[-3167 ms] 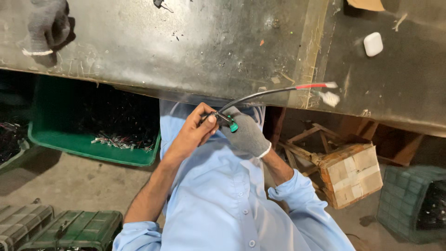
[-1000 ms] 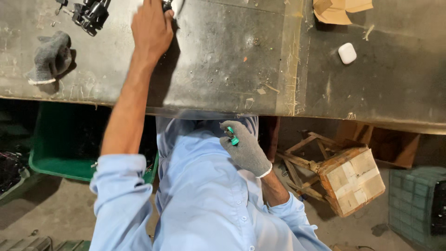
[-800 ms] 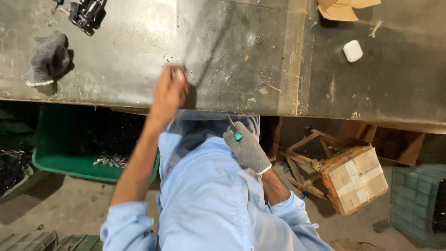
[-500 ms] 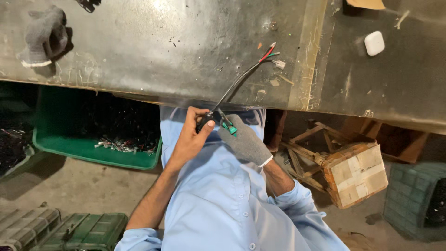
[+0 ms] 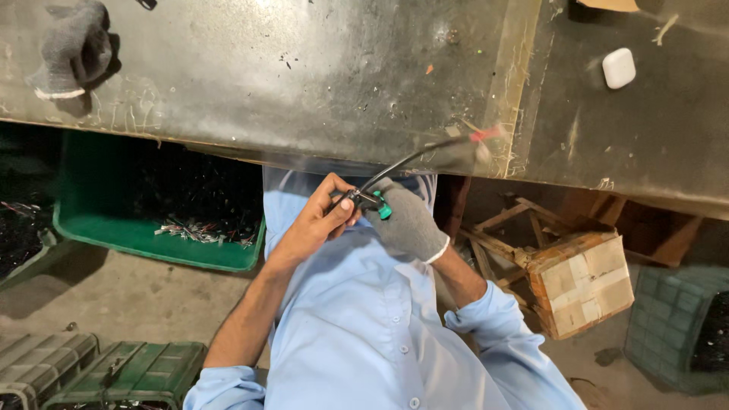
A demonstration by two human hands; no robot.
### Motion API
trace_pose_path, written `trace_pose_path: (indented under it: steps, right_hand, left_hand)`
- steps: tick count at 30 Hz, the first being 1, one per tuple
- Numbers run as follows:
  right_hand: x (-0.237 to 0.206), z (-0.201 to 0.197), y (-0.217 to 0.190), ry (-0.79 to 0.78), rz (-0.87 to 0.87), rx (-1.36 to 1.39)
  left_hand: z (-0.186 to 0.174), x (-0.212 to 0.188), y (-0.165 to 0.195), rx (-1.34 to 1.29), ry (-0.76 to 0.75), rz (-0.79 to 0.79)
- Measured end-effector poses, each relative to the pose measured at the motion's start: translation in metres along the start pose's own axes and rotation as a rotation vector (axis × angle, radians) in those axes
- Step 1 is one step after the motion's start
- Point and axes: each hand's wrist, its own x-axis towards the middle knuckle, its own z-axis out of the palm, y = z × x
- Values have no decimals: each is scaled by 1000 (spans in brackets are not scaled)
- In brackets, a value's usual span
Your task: The person sits at a workbench assembling electrical plug connectors. They pick up a wired plug body, use pliers to grip and work on the connector, and manipulate the wire and terminals by hand, placing finished plug assemblies on the bench and taking new ones from a pile.
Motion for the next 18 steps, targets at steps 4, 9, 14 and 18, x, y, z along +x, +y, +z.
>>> trace_pose_path:
  steps: [4, 9, 14, 18]
  right_hand:
    - [4, -1, -3, -67, 103, 168]
    - [-4, -1, -9, -66, 198, 131]
    - [3, 14, -11, -50, 296, 21]
    - [-1, 15, -5, -20, 332, 108]
  left_hand:
    - [7, 5, 0, 9, 67, 12]
    - [19, -2, 8, 691, 302, 397]
    - [26, 13, 11, 1288, 404, 179]
    - [14, 11, 14, 997, 301, 224]
